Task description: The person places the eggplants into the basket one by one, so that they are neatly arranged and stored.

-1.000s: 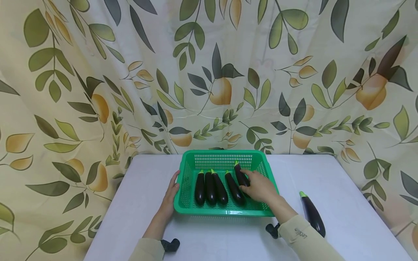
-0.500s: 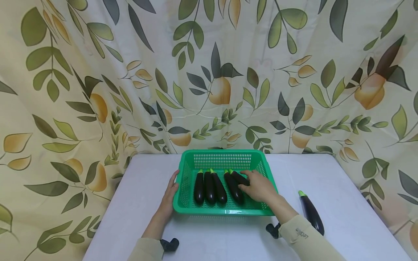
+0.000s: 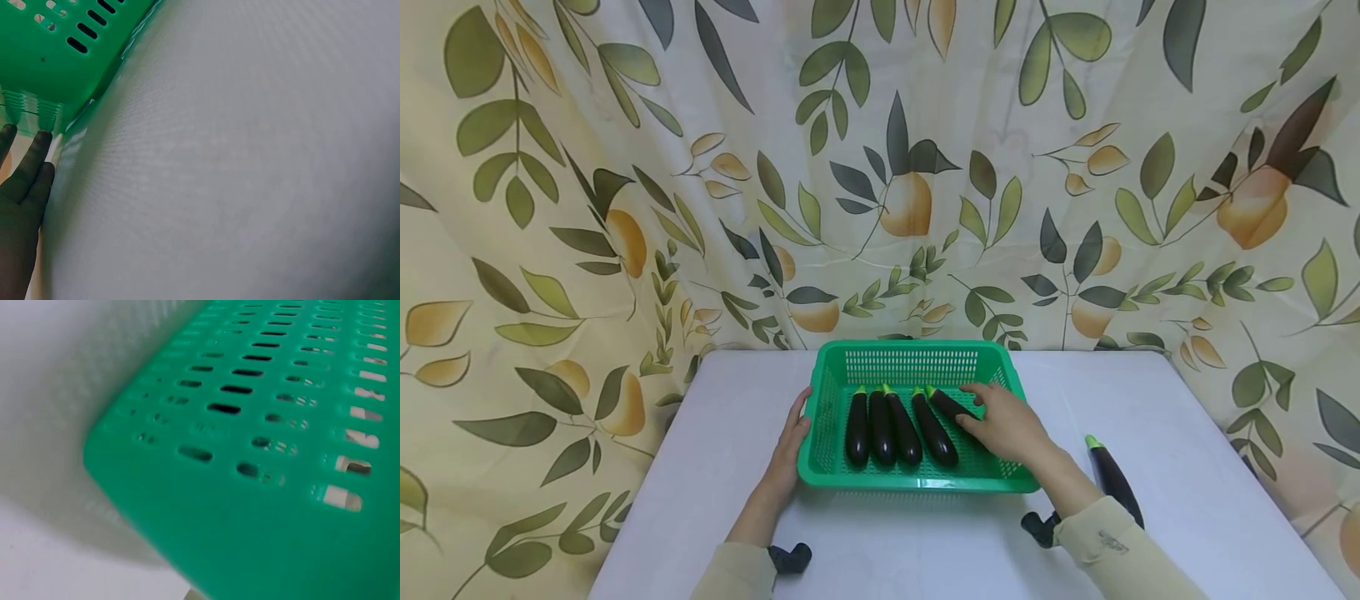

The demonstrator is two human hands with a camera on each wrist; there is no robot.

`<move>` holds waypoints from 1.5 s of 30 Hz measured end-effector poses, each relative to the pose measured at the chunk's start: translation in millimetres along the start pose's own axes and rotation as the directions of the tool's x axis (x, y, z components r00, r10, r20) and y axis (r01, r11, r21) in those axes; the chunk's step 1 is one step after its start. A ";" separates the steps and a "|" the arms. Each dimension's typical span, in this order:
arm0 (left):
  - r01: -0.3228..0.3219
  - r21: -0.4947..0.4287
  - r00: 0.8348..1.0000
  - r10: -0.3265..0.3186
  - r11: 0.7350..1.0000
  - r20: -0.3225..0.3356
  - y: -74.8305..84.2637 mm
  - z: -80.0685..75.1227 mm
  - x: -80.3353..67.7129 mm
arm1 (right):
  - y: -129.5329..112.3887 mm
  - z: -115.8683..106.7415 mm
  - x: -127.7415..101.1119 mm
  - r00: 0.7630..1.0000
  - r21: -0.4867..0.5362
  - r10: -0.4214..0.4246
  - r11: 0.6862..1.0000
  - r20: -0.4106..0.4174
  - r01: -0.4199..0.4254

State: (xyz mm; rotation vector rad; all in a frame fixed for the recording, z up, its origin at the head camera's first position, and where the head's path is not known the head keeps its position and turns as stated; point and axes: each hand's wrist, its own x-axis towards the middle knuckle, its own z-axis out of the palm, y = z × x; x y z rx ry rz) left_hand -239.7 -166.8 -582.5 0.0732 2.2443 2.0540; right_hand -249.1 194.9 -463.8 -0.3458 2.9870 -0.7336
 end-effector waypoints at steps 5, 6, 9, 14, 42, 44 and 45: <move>-0.007 0.004 1.000 0.007 1.000 -0.006 -0.6 -0.7 0.9 | 4.3 -5.2 -1.6 1.000 0.048 0.000 0.999 -0.003 0.000; -0.007 0.005 1.000 0.007 1.000 -0.006 -0.6 -1.0 1.0 | 5.2 -5.9 -2.1 1.000 0.058 0.000 0.998 -0.004 0.000; -0.002 -0.001 1.000 0.002 1.000 -0.005 -1.0 -1.4 0.9 | 7.3 -8.8 -4.3 1.000 0.074 -0.002 0.997 -0.017 0.003; 0.012 -0.007 1.000 -0.012 1.000 -0.003 -4.5 -1.1 -1.4 | 13.6 -16.7 -12.5 0.999 0.105 0.002 0.995 -0.040 0.002; -0.005 0.018 1.000 0.005 1.000 -0.014 -1.4 -0.4 -0.1 | 89.4 -48.9 -64.4 0.964 -0.025 0.181 0.982 -0.197 -0.189; -0.005 0.014 1.000 0.005 1.000 -0.013 -1.5 -1.0 0.7 | 95.1 -48.1 -67.0 0.959 -0.034 0.188 0.979 -0.212 -0.199; -0.005 0.011 1.000 0.005 1.000 -0.013 -1.6 -1.3 1.2 | 97.7 -47.9 -68.2 0.957 -0.037 0.193 0.978 -0.217 -0.205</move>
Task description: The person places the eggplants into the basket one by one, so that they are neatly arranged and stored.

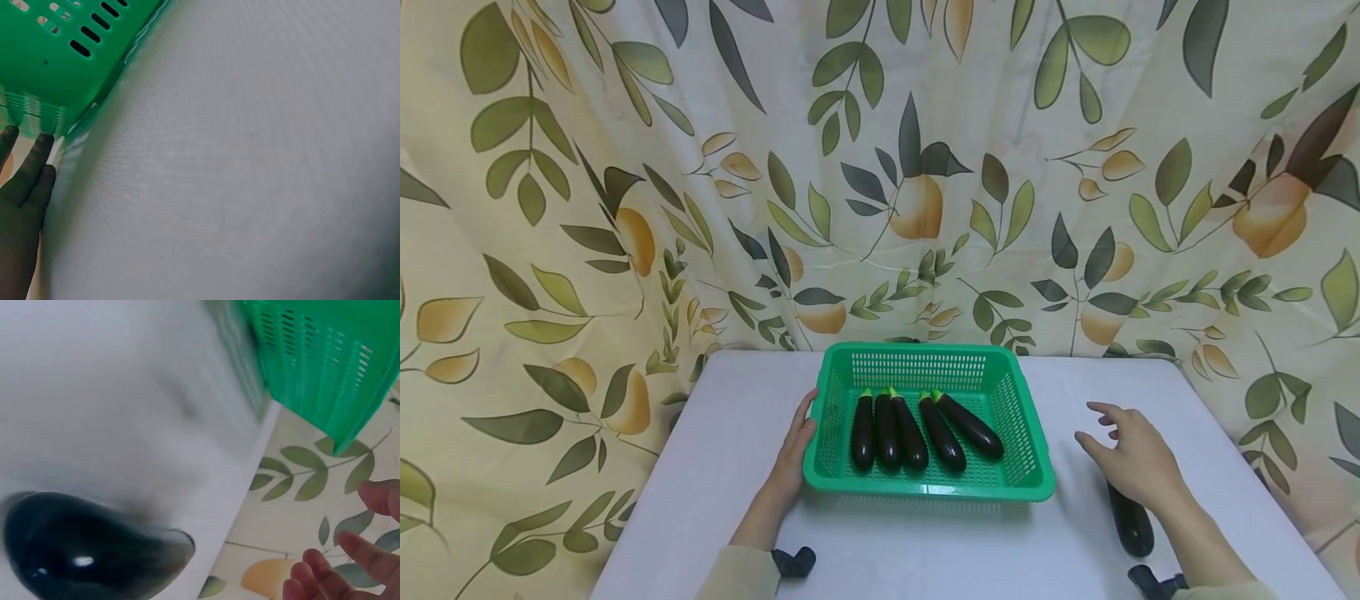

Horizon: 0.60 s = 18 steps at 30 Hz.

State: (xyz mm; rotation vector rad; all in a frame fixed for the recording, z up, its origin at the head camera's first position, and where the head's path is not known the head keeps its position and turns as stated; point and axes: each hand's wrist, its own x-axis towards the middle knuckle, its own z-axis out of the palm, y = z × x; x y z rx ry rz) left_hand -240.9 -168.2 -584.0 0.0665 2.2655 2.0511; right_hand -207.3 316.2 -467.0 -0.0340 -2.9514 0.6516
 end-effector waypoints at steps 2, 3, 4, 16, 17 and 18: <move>-0.003 -0.006 1.000 0.003 1.000 0.001 -0.3 -0.6 0.7 | 5.1 0.4 -1.2 1.000 -0.010 0.012 1.000 -0.005 -0.012; -0.004 -0.009 1.000 0.004 1.000 0.002 -0.6 -0.9 1.1 | 7.4 0.7 -1.9 1.000 -0.016 0.016 1.000 -0.007 -0.016; -0.007 -0.013 1.000 0.007 1.000 0.005 -0.9 -1.2 1.6 | 9.5 0.7 -2.5 1.000 -0.022 0.023 0.999 -0.004 -0.023; -0.023 -0.012 1.000 0.024 1.000 0.010 0.4 -1.2 0.1 | 34.8 8.3 -10.8 0.993 -0.057 0.107 0.993 0.050 -0.104; -0.022 -0.011 1.000 0.022 1.000 0.008 0.7 -1.1 -0.2 | 36.9 8.9 -11.4 0.992 -0.059 0.114 0.992 0.053 -0.111; -0.021 -0.009 1.000 0.021 1.000 0.005 1.0 -1.1 -0.5 | 39.0 9.3 -11.9 0.990 -0.058 0.125 0.991 0.063 -0.122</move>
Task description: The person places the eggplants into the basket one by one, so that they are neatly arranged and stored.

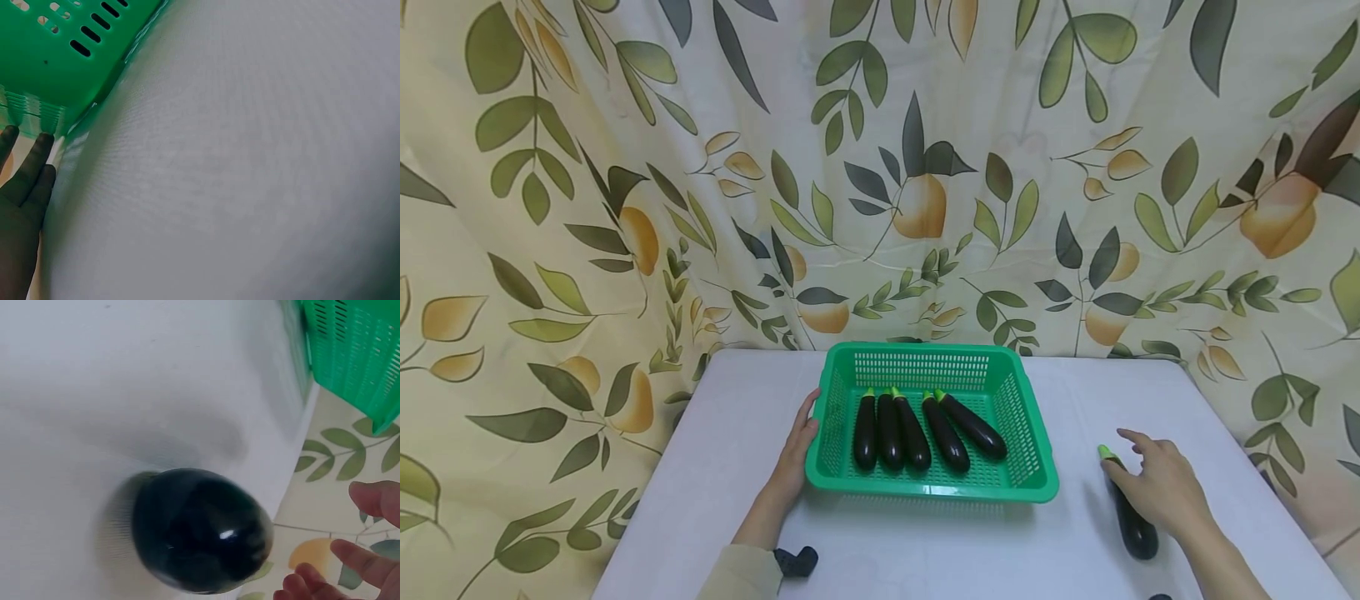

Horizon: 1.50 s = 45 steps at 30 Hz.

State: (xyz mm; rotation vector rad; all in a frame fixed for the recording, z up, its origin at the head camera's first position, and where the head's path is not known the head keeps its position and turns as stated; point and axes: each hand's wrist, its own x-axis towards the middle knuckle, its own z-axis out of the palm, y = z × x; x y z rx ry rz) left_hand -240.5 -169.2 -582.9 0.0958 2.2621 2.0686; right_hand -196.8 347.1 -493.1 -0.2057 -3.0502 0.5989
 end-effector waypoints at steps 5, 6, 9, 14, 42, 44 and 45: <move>-0.001 -0.001 1.000 0.001 1.000 -0.001 0.0 0.4 -0.5 | 10.0 2.9 -2.1 0.996 0.002 0.060 0.998 0.064 -0.060; -0.003 0.000 1.000 0.003 1.000 0.000 -0.1 0.3 -0.5 | 11.6 3.6 -2.5 0.994 0.000 0.071 0.997 0.077 -0.071; -0.007 0.002 1.000 0.007 1.000 -0.001 -0.3 -0.1 -0.3 | 15.5 6.8 -3.4 0.992 -0.012 0.088 0.996 0.094 -0.087; -0.001 0.005 1.000 0.001 1.000 -0.001 -0.3 -0.7 -0.1 | 19.7 13.4 -4.7 0.986 -0.029 0.111 0.994 0.123 -0.108; 0.004 0.014 1.000 -0.004 1.000 -0.005 -0.7 0.1 0.6 | 24.7 31.3 -13.3 0.967 -0.036 0.171 0.985 0.188 -0.167; 0.004 0.015 1.000 -0.004 1.000 -0.007 -0.5 0.0 0.8 | 25.5 31.9 -12.8 0.967 -0.030 0.171 0.985 0.191 -0.169; 0.004 0.014 1.000 -0.004 1.000 -0.007 -0.4 -0.1 0.9 | 26.0 32.3 -12.6 0.967 -0.027 0.170 0.985 0.190 -0.168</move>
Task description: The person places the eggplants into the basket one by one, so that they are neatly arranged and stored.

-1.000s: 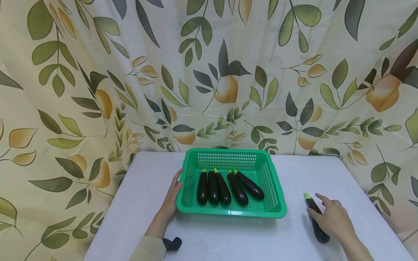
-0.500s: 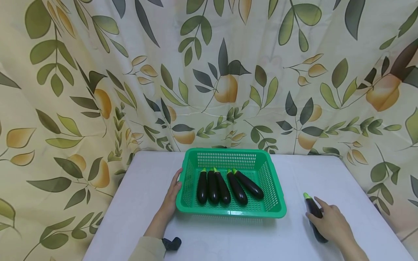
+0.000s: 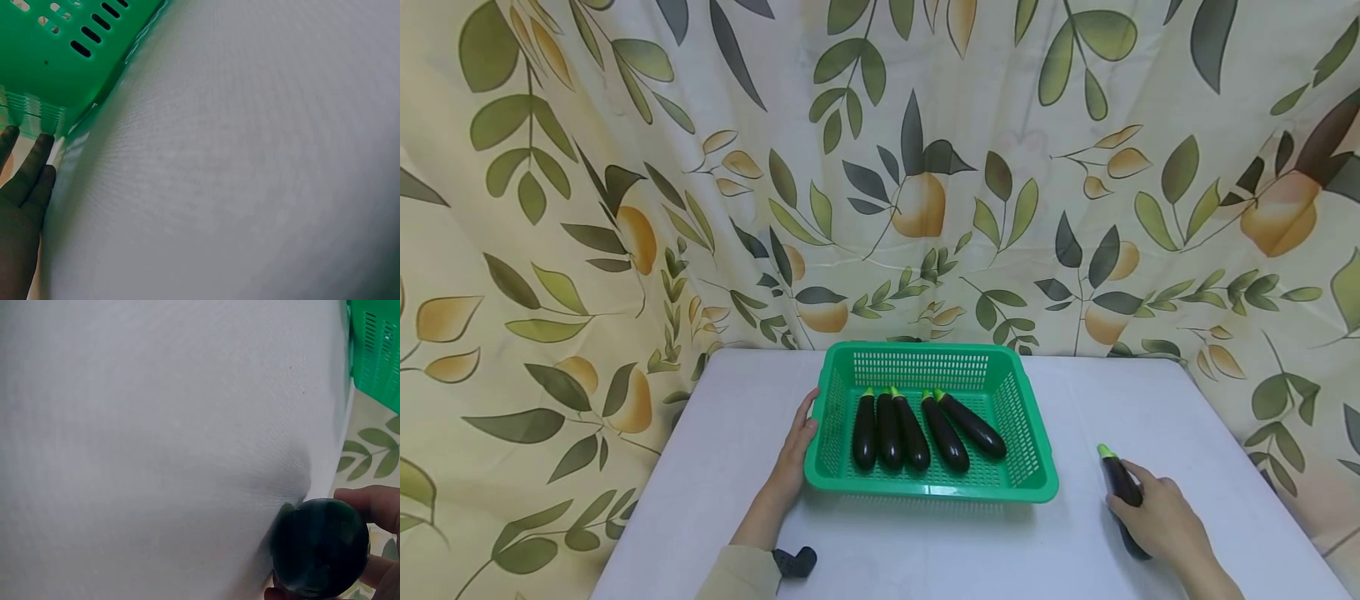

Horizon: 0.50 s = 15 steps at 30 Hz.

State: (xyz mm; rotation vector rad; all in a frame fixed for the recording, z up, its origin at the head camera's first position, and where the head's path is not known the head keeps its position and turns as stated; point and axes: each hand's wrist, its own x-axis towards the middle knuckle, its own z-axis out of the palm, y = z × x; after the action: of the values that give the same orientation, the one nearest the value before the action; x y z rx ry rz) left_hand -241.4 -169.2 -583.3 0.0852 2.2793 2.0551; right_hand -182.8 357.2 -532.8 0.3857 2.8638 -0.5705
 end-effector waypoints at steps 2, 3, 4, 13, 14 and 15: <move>0.002 0.000 1.000 -0.002 1.000 0.000 -0.2 0.0 0.0 | 0.8 0.2 0.2 1.000 0.005 -0.004 1.000 -0.001 0.004; 0.003 0.000 1.000 -0.003 1.000 -0.001 -0.4 -0.1 0.0 | 1.0 0.2 0.1 1.000 0.006 -0.005 1.000 -0.002 0.005; 0.005 0.000 1.000 -0.005 1.000 -0.002 -0.7 -0.1 0.0 | 1.2 0.2 0.1 1.000 0.007 -0.007 1.000 -0.005 0.007; 0.015 -0.011 1.000 -0.015 1.000 0.004 -2.2 -0.4 0.8 | -1.5 -5.1 -0.7 0.999 0.018 -0.031 0.999 -0.012 0.031; 0.015 -0.012 1.000 -0.014 1.000 0.005 -2.1 -0.4 0.8 | -2.3 -6.1 -0.7 0.999 0.020 -0.036 0.999 -0.014 0.036; 0.014 -0.011 1.000 -0.014 1.000 0.004 -2.0 -0.3 0.6 | -3.0 -7.0 -0.7 0.999 0.023 -0.040 0.999 -0.014 0.040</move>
State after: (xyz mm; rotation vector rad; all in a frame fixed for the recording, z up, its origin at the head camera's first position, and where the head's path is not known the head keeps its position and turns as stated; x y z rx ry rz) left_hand -242.0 -169.6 -585.4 0.0727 2.2598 2.0588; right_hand -184.0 357.1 -525.2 0.3379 2.8864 -0.6114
